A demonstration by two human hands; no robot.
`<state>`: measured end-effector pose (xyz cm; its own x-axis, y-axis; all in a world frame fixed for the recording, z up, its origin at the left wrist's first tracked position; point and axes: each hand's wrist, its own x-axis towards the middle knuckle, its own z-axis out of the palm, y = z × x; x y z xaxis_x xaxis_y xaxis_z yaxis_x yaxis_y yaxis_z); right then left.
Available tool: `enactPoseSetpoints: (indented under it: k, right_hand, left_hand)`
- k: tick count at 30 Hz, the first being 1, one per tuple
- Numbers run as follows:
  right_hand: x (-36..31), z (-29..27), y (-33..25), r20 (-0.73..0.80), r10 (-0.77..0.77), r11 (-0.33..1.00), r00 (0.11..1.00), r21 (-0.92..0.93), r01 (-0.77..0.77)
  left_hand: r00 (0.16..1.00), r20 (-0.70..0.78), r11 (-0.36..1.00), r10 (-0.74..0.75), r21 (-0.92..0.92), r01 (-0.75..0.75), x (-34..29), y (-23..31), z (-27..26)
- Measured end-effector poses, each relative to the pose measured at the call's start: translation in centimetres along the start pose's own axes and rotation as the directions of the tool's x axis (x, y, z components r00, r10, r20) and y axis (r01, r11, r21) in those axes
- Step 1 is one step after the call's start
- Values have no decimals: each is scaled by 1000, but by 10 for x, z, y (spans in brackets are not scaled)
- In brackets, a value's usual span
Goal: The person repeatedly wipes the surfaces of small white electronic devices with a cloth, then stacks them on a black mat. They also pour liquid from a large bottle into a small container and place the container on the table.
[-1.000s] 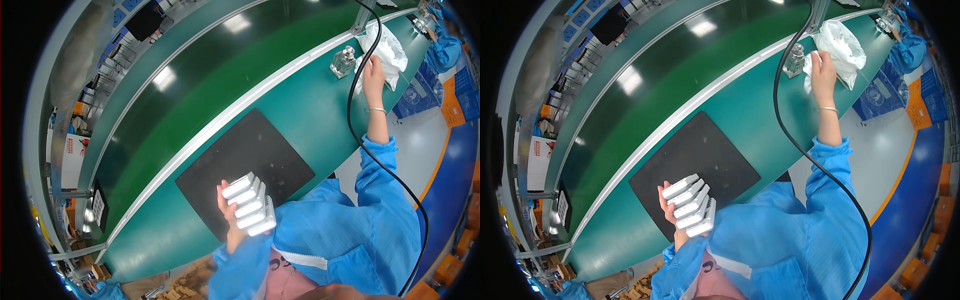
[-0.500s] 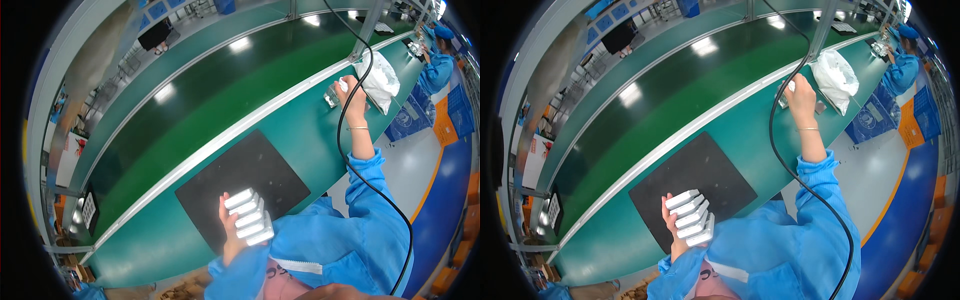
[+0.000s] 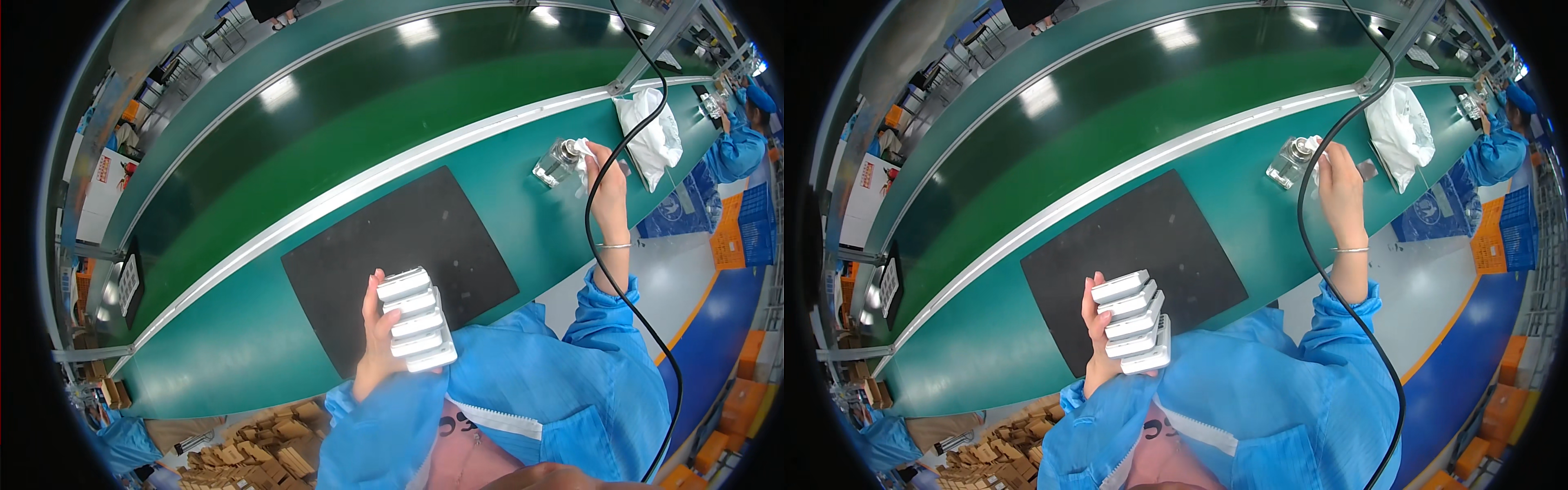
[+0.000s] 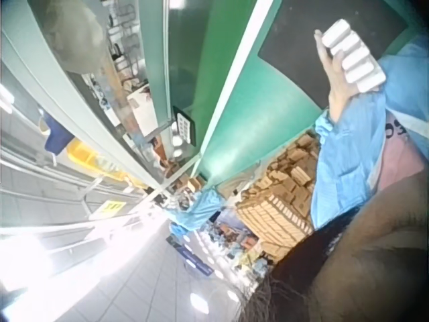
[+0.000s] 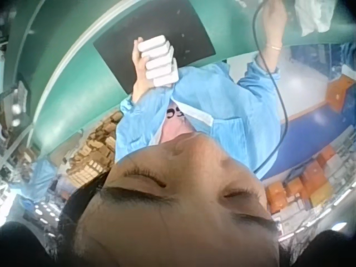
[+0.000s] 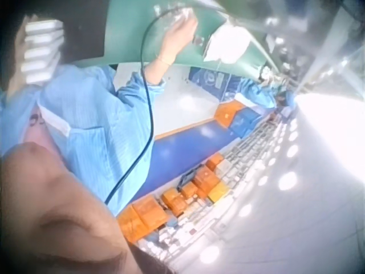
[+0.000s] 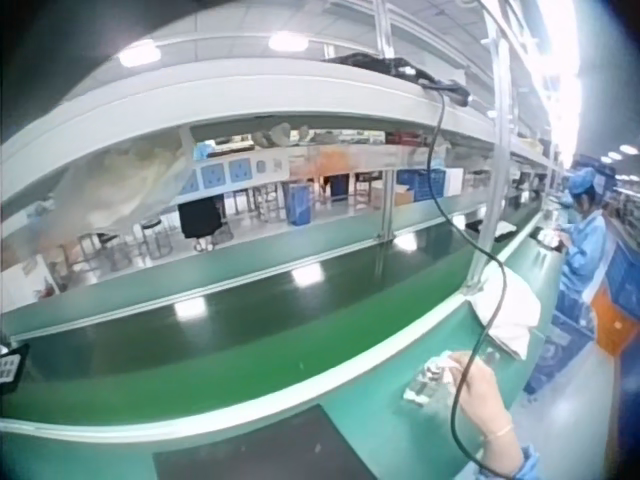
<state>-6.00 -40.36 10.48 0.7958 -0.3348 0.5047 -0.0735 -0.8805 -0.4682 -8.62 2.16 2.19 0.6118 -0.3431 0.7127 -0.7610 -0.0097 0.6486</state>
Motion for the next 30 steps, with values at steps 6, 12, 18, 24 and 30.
enactPoseSetpoints:
  k: [6, 12, 18, 24, 30]
  right_hand:
    - [2, 1, -5, -77, -80, 997, 994, -6, 80]
    - [9, 5, -19, -112, -354, 908, 929, -277, 313]
    - [11, -4, -21, -98, -340, 904, 935, -307, 297]
    - [-76, 47, -103, 34, -378, 879, 925, 326, 348]
    - [-95, 43, -157, 28, -627, 610, 779, 640, 468]
  left_hand:
    - [1000, 13, 1000, 7, 14, -7, -1, -2, 1]
    - [1000, 18, 999, 3, 38, -3, 7, 9, -1]
    - [1000, -15, 999, -22, 38, 22, 4, 2, -1]
    - [999, 22, 999, -42, 17, 42, 1, 1, -2]
    - [999, 8, 999, -37, 11, 37, 5, 1, -1]
